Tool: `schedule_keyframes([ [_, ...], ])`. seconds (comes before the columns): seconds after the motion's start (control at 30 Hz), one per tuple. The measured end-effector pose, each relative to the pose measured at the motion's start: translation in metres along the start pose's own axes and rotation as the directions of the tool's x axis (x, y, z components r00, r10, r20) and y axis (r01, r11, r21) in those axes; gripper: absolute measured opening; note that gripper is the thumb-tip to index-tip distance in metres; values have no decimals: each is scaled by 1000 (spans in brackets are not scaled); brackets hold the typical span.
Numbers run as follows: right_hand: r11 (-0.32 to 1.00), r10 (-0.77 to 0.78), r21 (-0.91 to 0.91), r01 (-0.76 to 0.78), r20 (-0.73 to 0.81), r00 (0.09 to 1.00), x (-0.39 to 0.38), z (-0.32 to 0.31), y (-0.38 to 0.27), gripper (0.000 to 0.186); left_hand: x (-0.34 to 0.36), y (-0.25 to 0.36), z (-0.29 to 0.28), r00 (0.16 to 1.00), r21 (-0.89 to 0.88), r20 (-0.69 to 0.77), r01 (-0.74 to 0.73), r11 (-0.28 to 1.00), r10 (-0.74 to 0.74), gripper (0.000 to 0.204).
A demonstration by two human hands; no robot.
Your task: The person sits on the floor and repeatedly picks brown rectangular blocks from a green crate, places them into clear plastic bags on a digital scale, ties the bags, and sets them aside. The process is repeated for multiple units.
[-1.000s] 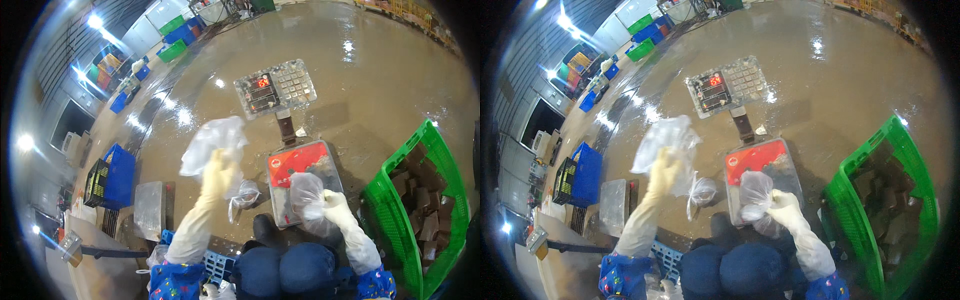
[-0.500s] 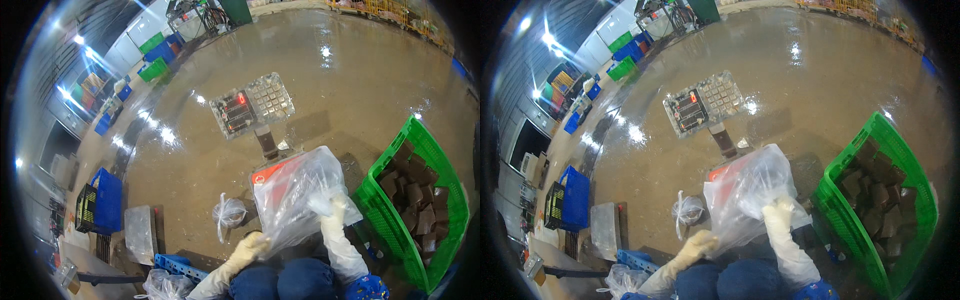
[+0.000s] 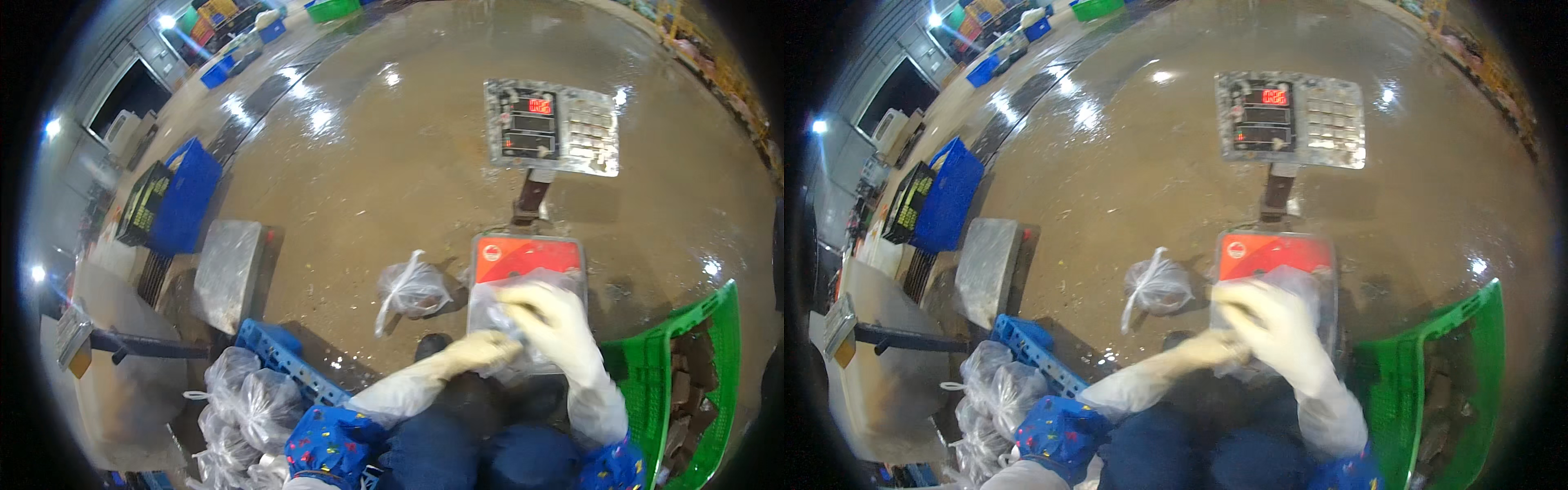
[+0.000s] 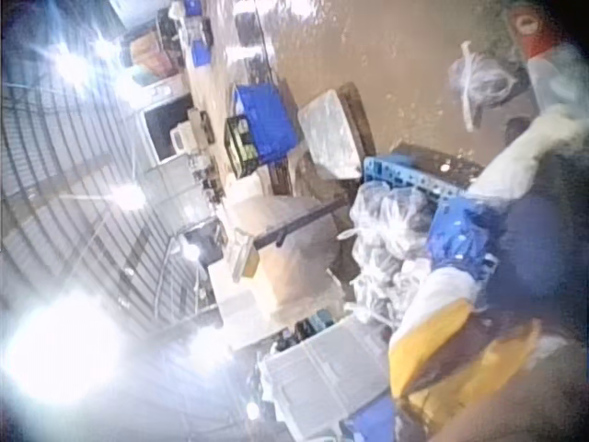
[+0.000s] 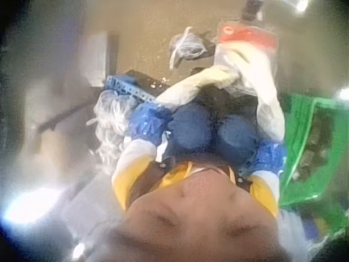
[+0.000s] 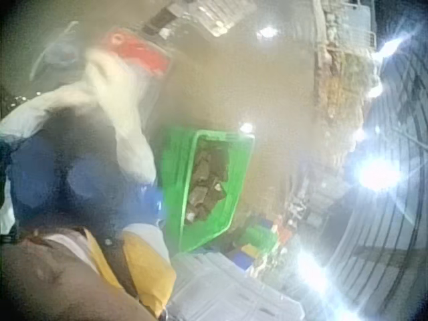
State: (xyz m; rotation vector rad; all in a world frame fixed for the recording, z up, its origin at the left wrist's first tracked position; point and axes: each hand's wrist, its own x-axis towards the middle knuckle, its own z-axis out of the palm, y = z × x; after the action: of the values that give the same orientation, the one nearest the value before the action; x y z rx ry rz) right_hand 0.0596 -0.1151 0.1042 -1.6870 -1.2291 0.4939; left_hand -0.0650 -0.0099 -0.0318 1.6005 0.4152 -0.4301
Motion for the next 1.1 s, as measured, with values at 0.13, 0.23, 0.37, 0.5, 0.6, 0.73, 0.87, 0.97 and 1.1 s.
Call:
schedule_keyframes([
  [0.13,836,-20,-434,336,588,809,107,133,54,55,-2,14,12,897,445,442,-227,866,8,34],
  [0.23,716,-53,-576,395,519,853,101,226,131,59,19,-148,37,871,233,378,-418,878,315,31],
  [0.37,832,287,-551,65,527,800,76,244,161,27,-17,-68,12,840,234,497,-372,898,218,31],
  [0.5,891,433,-324,-317,403,806,94,164,119,30,-15,-29,-2,820,227,502,-430,874,273,34],
  [0.6,755,476,225,-616,457,751,58,69,66,33,-26,-34,-16,857,252,492,-307,918,152,31],
  [0.73,671,537,479,-566,213,816,-41,-41,-26,44,-21,-30,-28,965,-399,-139,-260,879,222,18],
  [0.87,562,640,544,-623,191,744,-101,-65,-41,37,-21,27,-46,956,-641,-255,-277,715,143,25],
  [0.97,515,694,626,-586,96,713,-73,-45,-20,36,-20,37,-35,941,-448,-194,-337,828,278,28],
  [1.1,558,648,732,-392,-89,756,-49,11,47,33,-28,27,-41,821,60,-379,-438,897,427,23],
])
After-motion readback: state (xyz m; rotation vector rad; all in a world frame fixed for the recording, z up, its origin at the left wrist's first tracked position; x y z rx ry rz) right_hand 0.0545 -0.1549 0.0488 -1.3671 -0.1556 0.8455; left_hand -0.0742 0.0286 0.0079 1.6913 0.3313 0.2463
